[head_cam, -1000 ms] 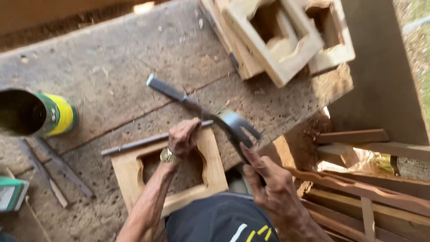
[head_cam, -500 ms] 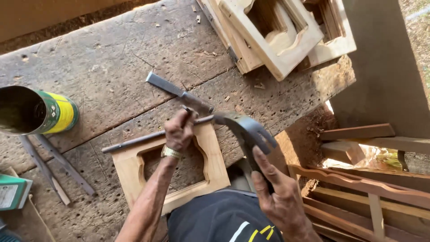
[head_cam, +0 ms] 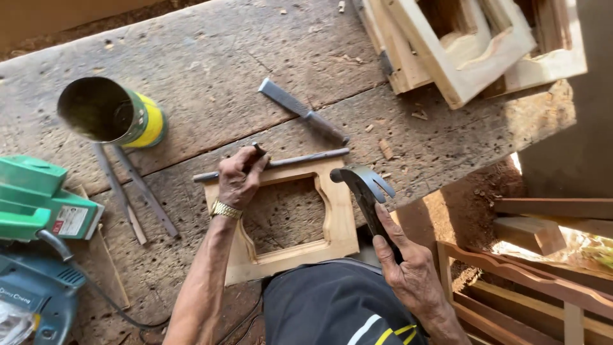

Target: The person hammers nails into a wooden frame using a hammer and a metal guide bar, then places the completed frame with others on the workbench. They repeat the nailing process on a second frame, aligning the metal bar and driving nails along its edge.

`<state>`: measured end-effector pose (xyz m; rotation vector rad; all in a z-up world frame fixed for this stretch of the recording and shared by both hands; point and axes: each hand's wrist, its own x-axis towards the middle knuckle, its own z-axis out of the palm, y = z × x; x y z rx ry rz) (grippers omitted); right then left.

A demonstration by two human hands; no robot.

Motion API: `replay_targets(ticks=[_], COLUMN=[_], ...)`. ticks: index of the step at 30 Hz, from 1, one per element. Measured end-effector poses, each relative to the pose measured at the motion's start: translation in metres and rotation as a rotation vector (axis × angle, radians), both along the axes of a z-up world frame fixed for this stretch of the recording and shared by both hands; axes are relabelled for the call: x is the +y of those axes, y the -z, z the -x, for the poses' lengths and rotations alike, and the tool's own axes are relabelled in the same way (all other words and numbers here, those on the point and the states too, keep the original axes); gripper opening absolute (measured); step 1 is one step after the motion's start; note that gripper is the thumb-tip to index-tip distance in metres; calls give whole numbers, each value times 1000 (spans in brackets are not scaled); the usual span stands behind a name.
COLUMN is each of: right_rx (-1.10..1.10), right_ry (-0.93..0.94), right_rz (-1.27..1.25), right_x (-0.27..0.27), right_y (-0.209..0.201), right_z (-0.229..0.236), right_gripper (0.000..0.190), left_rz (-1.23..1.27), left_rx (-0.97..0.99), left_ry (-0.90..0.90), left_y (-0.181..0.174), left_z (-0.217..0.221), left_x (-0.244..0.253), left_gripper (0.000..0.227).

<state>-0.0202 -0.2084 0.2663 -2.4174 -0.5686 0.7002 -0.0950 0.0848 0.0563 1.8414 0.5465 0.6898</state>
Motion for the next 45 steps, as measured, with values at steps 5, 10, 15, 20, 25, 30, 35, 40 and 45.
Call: replay_targets(ticks=[5, 10, 15, 20, 25, 30, 35, 40, 45], right_rx=[11, -7, -12, -34, -49, -23, -39, -38, -137], right_ry=[-53, -112, -132, -195, -208, -198, -213, -239, -317], right_rz=[17, 4, 23, -76, -35, -44, -28, -75, -135], right_x=[12, 31, 46, 60, 63, 65, 67, 79, 91], right_y=[10, 10, 9, 4, 11, 13, 16, 15, -23], right_z=[8, 12, 10, 8, 8, 6, 5, 3, 1], right_gripper=[57, 54, 56, 52, 53, 54, 52, 55, 58], left_rz=[-56, -24, -86, -85, -64, -102, -141, -362, -300], left_rx=[-23, -71, -103, -109, -95, -113, -132, -195, -222], left_ry=[57, 42, 72, 79, 82, 67, 68, -15, 4], left_y=[14, 19, 29, 25, 22, 16, 30, 47, 26], left_z=[-3, -1, -2, -1, 0, -1, -2, -9, -8], left_x=[2, 2, 5, 4, 3, 2, -3, -7, -3], left_gripper=[13, 15, 14, 18, 22, 20, 22, 15, 14])
